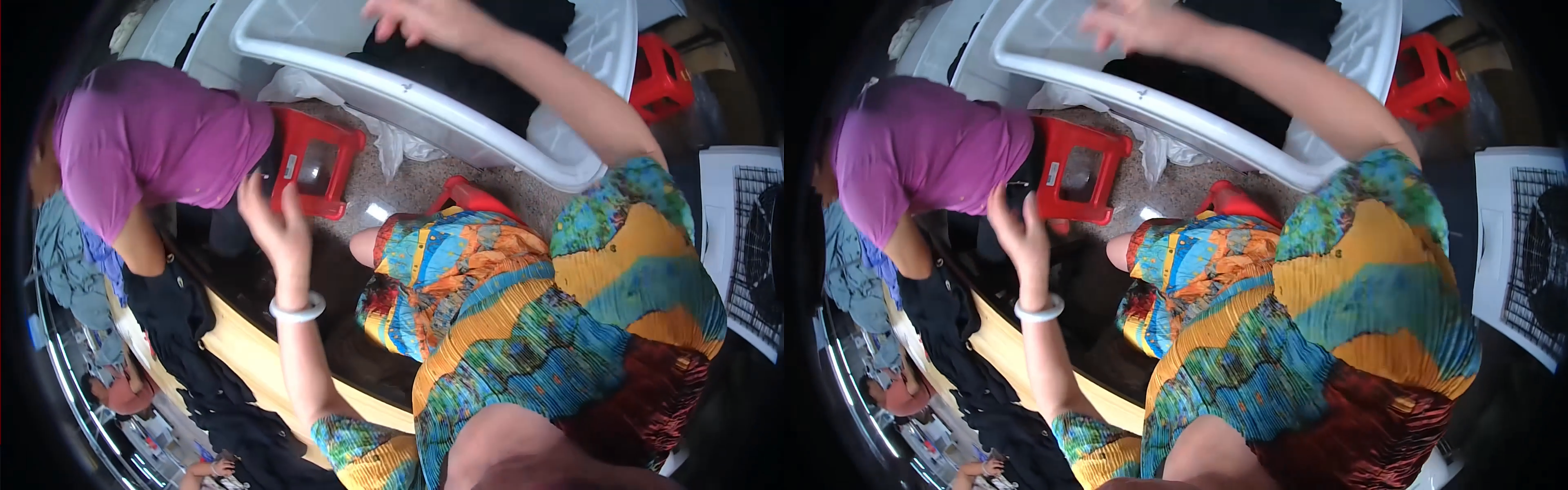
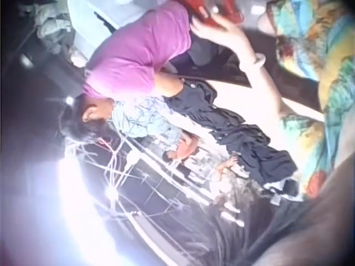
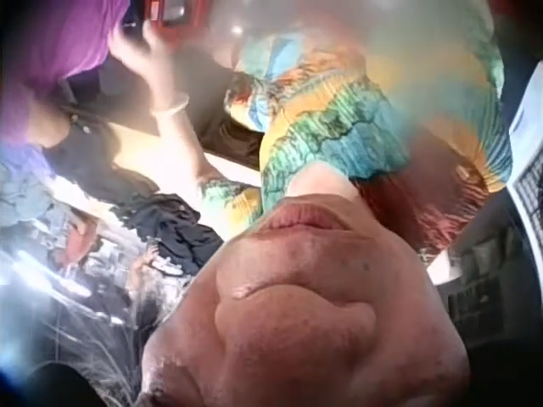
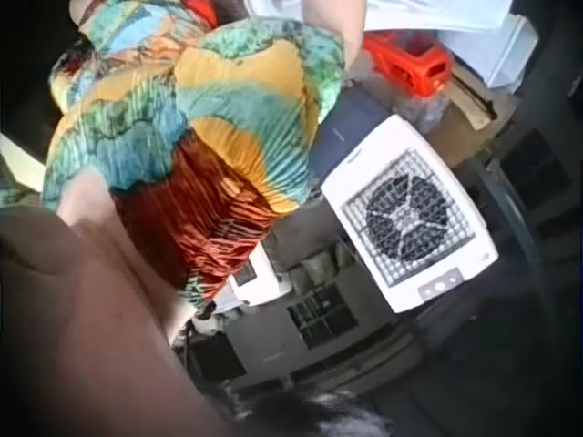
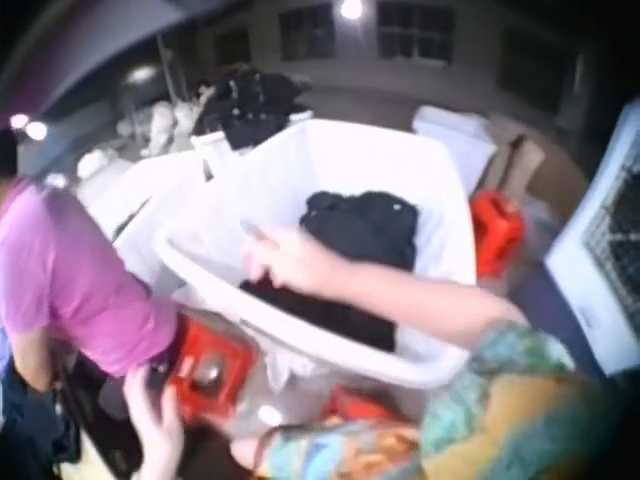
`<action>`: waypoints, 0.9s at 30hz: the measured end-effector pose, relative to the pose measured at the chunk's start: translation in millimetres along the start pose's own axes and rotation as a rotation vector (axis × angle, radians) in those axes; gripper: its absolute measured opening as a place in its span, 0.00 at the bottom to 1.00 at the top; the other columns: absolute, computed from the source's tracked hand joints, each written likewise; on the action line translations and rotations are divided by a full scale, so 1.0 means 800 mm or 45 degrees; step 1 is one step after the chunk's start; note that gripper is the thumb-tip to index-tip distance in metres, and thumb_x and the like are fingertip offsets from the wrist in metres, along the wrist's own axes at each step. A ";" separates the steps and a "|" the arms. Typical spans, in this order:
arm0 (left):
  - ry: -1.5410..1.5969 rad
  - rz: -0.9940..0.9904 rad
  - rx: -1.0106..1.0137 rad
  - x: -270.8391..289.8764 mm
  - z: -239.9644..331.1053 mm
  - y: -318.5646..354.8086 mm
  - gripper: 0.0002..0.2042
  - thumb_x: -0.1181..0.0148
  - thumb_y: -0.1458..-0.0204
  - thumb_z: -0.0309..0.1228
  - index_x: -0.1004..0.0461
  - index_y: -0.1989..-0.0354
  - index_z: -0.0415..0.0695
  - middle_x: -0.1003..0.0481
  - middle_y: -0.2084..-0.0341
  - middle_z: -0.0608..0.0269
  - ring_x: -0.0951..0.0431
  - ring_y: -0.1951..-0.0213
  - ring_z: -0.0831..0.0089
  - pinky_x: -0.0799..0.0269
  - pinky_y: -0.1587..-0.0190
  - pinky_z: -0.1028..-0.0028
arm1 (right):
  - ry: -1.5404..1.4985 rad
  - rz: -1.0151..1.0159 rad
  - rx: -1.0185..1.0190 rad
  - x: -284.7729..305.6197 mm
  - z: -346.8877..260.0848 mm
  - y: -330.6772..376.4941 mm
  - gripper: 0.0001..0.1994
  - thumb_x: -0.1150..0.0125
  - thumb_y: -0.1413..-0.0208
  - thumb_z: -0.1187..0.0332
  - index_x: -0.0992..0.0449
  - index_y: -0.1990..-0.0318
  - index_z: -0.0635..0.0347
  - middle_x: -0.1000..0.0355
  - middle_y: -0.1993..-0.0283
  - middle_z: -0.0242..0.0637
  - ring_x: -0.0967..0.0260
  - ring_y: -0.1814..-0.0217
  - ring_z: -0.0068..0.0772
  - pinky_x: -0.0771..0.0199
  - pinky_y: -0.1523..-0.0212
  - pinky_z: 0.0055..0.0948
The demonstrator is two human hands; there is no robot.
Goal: Inspecting black garments and using thread nippers to trim excess threads around eyelets and seams.
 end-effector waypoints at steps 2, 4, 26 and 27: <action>0.045 -0.130 -0.084 -0.046 0.057 -0.037 0.19 0.45 0.55 0.25 0.38 0.53 0.37 0.41 0.52 0.41 0.42 0.48 0.48 0.46 0.47 0.62 | 0.157 0.269 -0.284 0.086 0.032 -0.005 0.13 0.56 0.45 0.62 0.29 0.68 0.62 0.32 0.75 0.31 0.38 0.78 0.22 0.37 0.80 0.20; 0.091 -0.157 -0.285 -0.088 0.085 -0.064 0.17 0.46 0.55 0.25 0.36 0.54 0.39 0.42 0.51 0.40 0.40 0.49 0.47 0.42 0.49 0.62 | -0.168 0.258 -0.266 0.148 0.118 -0.010 0.13 0.55 0.49 0.62 0.28 0.72 0.62 0.30 0.77 0.36 0.35 0.77 0.27 0.34 0.78 0.26; -0.025 -0.454 -0.163 -0.230 0.139 -0.111 0.10 0.45 0.56 0.34 0.27 0.70 0.40 0.28 0.75 0.56 0.27 0.73 0.58 0.32 0.69 0.68 | 0.862 -0.515 -1.017 0.067 0.420 0.203 0.17 0.39 0.63 0.61 0.26 0.66 0.62 0.29 0.70 0.44 0.31 0.63 0.43 0.29 0.62 0.34; -0.068 -0.438 -0.150 -0.222 0.129 -0.110 0.10 0.45 0.56 0.34 0.27 0.70 0.40 0.28 0.75 0.55 0.27 0.72 0.58 0.32 0.68 0.68 | 0.632 -0.443 -1.349 0.066 0.399 0.167 0.16 0.38 0.62 0.61 0.26 0.67 0.61 0.29 0.76 0.40 0.30 0.69 0.37 0.27 0.74 0.32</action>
Point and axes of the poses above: each hand's wrist, its own y-axis away from the middle knuckle, its own x-axis out of the back of the hand, z = x × y, the point moved 1 cm from there along -y, towards the middle knuckle
